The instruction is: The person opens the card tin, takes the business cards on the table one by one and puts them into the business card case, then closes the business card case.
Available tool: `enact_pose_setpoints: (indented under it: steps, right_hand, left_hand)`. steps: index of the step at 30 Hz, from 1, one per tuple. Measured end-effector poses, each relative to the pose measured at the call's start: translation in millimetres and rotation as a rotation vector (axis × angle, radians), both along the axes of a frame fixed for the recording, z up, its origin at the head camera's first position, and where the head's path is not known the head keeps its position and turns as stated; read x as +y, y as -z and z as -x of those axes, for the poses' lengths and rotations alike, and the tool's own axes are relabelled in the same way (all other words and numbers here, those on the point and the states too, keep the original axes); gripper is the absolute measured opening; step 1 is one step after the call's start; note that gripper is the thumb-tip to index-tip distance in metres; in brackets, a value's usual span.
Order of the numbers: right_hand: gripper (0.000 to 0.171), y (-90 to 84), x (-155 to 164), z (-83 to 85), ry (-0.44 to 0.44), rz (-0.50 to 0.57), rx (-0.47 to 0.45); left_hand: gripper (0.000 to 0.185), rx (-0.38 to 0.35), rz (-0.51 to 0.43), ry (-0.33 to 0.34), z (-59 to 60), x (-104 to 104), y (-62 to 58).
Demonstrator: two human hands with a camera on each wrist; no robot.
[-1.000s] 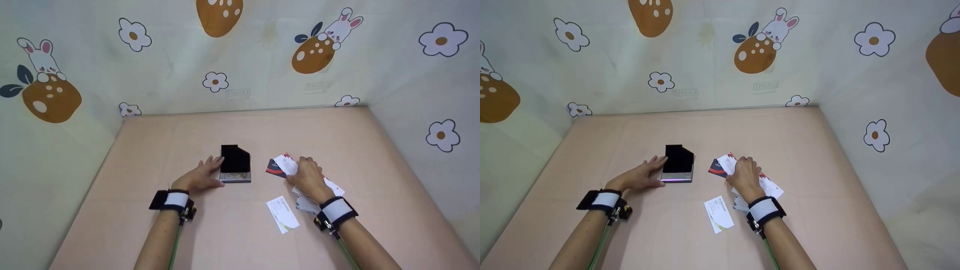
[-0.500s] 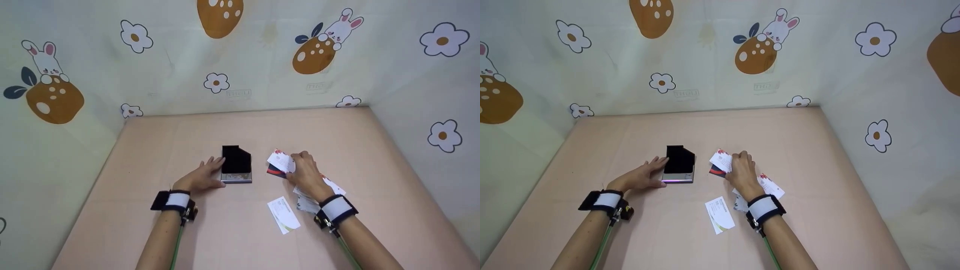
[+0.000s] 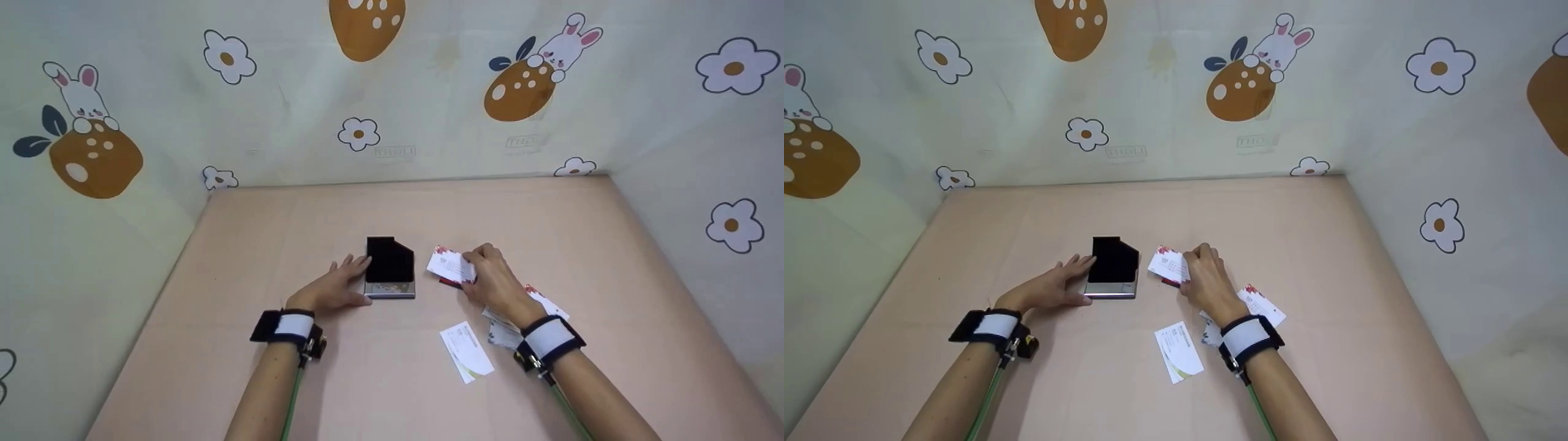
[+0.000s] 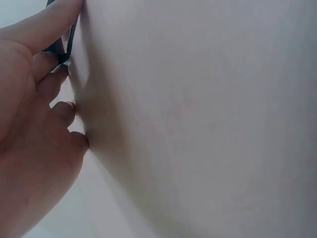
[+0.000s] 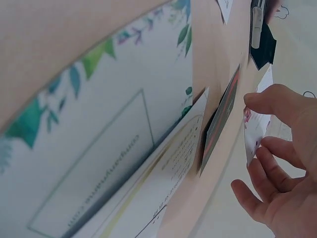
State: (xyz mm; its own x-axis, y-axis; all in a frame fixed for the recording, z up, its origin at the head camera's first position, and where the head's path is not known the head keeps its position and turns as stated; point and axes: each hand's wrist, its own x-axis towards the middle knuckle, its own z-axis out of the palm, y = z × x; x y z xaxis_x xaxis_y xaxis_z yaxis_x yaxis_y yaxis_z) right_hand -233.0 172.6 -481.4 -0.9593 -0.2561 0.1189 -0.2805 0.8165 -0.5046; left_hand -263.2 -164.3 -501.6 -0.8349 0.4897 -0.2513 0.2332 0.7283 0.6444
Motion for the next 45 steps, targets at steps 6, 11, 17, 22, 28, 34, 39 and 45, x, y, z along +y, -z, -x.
enact_pose_setpoints:
  steps: [6, 11, 17, 22, 28, 34, 39, 45]
  right_hand:
    - [0.057, 0.7, -3, 2.7, -0.031, -0.005, 0.007]
    - [0.056, 1.3, -6, 5.8, -0.043, -0.009, 0.026]
    - [0.055, 4.0, -12, 8.7, -0.077, -0.052, 0.088]
    - [0.053, 5.7, -15, 12.5, -0.118, -0.065, 0.135]
    - [0.054, 2.7, -21, 16.9, -0.160, -0.073, 0.135]
    - [0.055, -3.7, -32, 22.5, -0.218, -0.082, 0.149]
    - [0.056, -11.1, -44, 28.3, -0.254, -0.106, 0.167]
    - [0.056, -15.6, -55, 33.0, -0.307, -0.120, 0.194]
  left_hand:
    - [0.090, -0.019, 0.003, -0.016, -0.4, 2, -0.7]
    - [0.091, -0.025, 0.005, -0.019, -1.2, 2, -2.1]
    - [0.091, -0.027, -0.001, -0.011, -0.3, 1, -2.2]
    - [0.090, -0.024, -0.010, -0.001, 0.4, 1, -1.4]
    - [0.090, -0.025, -0.005, -0.010, 0.2, 0, -1.2]
    - [0.091, -0.040, 0.010, -0.029, -0.6, 0, -0.6]
    - [0.090, -0.025, 0.002, -0.026, -1.1, 1, -1.7]
    - [0.090, -0.024, 0.020, -0.026, -1.1, 2, -3.5]
